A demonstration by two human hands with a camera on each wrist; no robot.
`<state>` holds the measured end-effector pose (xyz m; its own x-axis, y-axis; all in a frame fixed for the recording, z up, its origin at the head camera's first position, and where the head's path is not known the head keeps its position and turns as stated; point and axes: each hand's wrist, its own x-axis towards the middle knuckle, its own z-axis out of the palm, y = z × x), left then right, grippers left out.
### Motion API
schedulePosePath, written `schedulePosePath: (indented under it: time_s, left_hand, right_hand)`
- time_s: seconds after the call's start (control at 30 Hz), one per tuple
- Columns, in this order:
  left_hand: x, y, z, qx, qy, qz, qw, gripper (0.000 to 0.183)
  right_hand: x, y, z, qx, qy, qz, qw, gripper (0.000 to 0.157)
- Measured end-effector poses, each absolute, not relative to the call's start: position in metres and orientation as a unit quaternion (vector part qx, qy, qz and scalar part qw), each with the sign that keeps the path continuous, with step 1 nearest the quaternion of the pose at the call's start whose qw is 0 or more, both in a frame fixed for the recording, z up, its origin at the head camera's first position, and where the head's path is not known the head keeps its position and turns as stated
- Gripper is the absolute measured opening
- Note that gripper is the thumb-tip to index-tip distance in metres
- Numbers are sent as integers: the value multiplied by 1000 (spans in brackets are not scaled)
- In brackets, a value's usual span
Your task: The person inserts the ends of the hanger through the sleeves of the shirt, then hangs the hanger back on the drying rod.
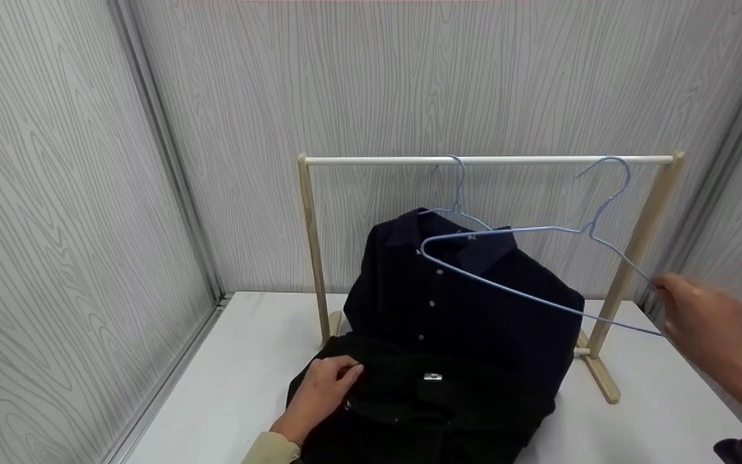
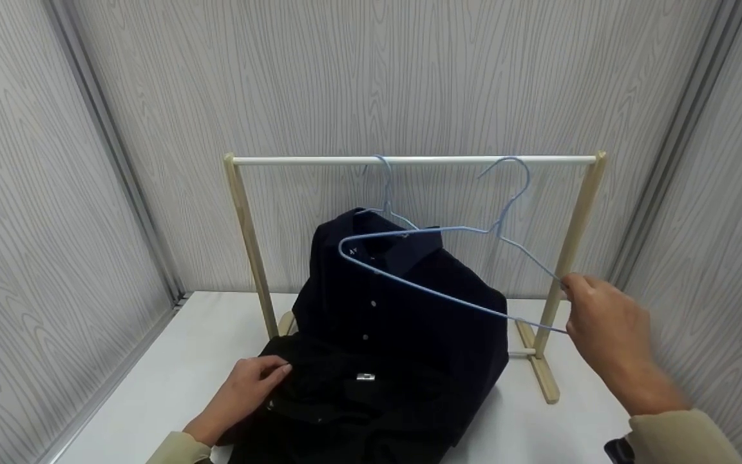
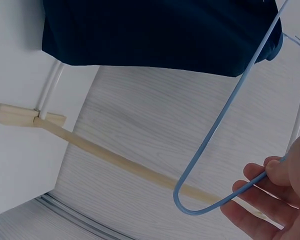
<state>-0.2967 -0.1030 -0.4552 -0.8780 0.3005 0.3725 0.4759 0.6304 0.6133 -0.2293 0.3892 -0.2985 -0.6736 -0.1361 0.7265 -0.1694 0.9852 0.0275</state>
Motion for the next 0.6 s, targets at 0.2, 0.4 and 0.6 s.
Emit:
schedulePosePath:
  time_s: [0.2, 0.4, 0.6]
  left_hand:
    - [-299, -100, -446, -225, -881, -398, 122, 17]
    - [-300, -98, -437, -216, -875, -419, 110, 16]
    - [-300, -96, -428, -217, -867, -435, 110, 17]
  right_hand:
    - [-225, 380, -306, 108, -914, 12, 391, 12]
    - [-224, 372, -312, 134, -904, 10, 405, 15]
    - [-224, 367, -322, 165, -889, 12, 428, 20]
